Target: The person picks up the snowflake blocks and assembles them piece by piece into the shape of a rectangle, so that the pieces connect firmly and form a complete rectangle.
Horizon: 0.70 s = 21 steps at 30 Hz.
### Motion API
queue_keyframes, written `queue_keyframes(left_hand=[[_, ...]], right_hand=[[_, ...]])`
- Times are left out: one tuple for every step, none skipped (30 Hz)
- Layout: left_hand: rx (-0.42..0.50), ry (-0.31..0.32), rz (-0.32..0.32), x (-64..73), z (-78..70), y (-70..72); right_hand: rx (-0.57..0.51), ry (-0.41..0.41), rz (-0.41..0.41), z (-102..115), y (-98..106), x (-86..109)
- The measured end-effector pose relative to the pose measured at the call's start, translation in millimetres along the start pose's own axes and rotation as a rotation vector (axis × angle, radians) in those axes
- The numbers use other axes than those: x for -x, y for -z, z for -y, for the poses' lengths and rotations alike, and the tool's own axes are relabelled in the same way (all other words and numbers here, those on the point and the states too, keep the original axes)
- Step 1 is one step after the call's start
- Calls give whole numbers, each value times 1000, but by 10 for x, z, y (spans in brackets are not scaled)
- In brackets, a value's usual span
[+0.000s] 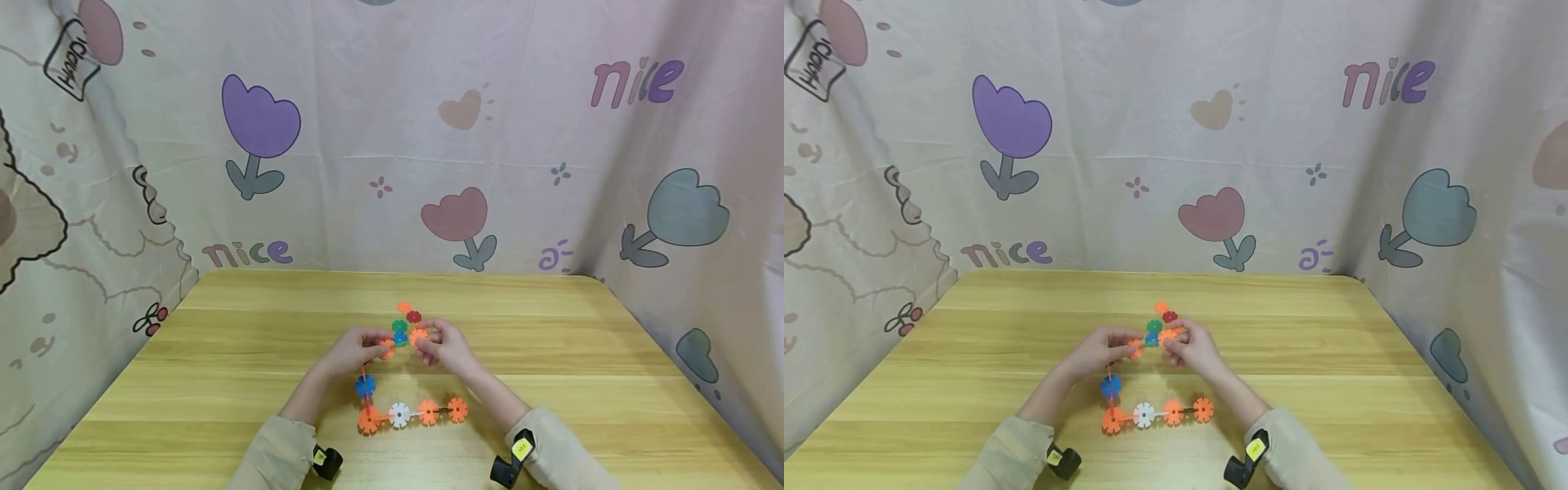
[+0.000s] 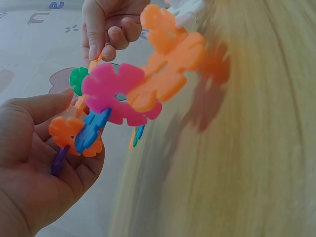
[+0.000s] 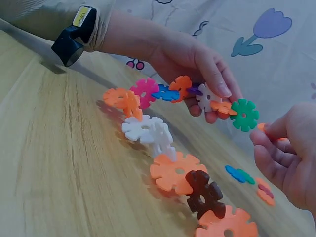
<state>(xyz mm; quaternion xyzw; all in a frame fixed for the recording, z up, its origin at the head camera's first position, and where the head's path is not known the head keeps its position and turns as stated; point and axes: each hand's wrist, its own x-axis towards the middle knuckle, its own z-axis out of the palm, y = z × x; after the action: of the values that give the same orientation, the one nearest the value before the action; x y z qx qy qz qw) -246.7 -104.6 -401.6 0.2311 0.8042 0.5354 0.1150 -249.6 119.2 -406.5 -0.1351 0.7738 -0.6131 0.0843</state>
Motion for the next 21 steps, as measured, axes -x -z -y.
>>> queue_keyframes(left_hand=[[7,1,1,-2,-1,-1],[13,5,2,-2,-4,-2],[20,8,2,-2,-6,-2],[26,14,3,-2,-10,-2],[30,19,2,-1,-15,-1],[34,24,2,0,-20,-1],[35,26,2,0,-23,-2],[33,27,1,0,-26,-4],[30,28,-2,1,-31,-4],[27,28,-3,2,-34,-6],[25,26,-5,2,-37,-8],[25,24,-6,1,-37,-10],[24,23,-7,0,-38,-11],[23,22,-8,0,-37,-12],[23,23,-9,-1,-36,-13],[24,23,-9,-3,-35,-14],[25,23,-9,-7,-32,-15],[24,23,-9,-9,-29,-15],[23,22,-9,-12,-26,-15],[23,20,-8,-14,-22,-15],[25,19,-7,-17,-20,-14]], right_hand=[[-7,0,0,-4,-6,1],[-14,-2,2,-7,-11,3],[-22,-2,7,-11,-13,3],[-30,-3,14,-9,-16,4],[-33,-7,18,13,-16,13],[-41,-9,24,50,-17,31],[-53,-12,25,51,-13,31],[-61,-14,23,49,-9,32],[-68,-17,19,49,-6,33],[-70,-19,16,52,-4,35],[-73,-20,13,51,0,38],[-80,-18,11,33,2,33],[-83,-17,8,-1,5,19],[-82,-15,9,3,3,23],[-82,-13,12,9,2,27],[-82,-9,16,9,1,28],[-85,-6,19,10,0,29],[-87,-4,21,9,-1,29],[-88,-4,22,9,-2,28],[-89,-3,20,15,-3,31],[-88,-4,20,23,-4,32]])
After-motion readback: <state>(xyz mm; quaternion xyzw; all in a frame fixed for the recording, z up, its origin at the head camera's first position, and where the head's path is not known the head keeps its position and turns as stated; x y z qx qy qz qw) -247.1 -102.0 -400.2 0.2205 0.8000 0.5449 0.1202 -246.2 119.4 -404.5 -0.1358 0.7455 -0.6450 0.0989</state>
